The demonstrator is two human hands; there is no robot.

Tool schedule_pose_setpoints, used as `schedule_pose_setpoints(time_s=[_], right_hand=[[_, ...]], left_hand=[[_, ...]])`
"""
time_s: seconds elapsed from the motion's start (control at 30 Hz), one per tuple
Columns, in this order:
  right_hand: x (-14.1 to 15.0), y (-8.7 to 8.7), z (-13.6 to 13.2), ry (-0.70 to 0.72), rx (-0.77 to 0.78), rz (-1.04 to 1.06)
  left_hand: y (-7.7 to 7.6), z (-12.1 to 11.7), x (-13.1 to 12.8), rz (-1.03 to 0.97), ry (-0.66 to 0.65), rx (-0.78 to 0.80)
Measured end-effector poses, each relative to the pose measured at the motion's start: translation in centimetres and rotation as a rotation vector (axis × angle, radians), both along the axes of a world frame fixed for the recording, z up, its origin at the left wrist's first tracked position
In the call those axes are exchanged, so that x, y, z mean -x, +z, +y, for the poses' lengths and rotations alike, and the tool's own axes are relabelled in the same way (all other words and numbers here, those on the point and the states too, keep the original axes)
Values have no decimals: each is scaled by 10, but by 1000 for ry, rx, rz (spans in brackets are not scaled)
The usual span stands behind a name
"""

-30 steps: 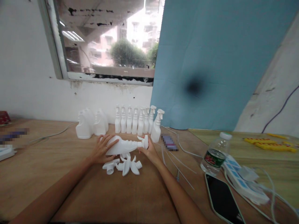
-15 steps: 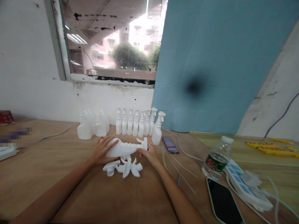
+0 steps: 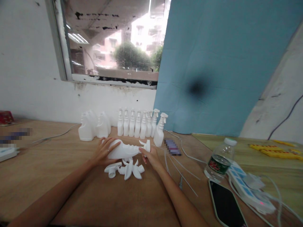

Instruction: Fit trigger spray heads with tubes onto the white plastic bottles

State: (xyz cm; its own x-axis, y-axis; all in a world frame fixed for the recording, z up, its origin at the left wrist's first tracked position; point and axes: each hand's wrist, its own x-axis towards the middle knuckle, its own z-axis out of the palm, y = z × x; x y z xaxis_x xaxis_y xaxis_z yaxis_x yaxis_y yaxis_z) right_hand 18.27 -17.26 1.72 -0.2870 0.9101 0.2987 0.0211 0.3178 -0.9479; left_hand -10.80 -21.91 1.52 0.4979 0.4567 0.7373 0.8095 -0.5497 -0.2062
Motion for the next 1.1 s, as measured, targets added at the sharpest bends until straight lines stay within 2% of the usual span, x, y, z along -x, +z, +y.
schedule_pose_setpoints(time_s=[0.17,0.37,0.5,0.7,0.87,1.1], right_hand=[[4,-2,-2,-34,134,159],[15,-5,-8,85,121,314],[32,-5,-22,132,77,199],[43,0,-42,80,-45,-6],[40,-4,-42,34,-50,-25],[41,-4,-44,47,-67,-18]], left_hand=[[2,0,0,20,12,-18],[12,-11,-17,-4,125,-102],[20,-22,-37,32,175,-123],[17,-26,-46,132,206,6],[16,-27,-45,158,184,75],[15,-28,-41,157,136,-18]])
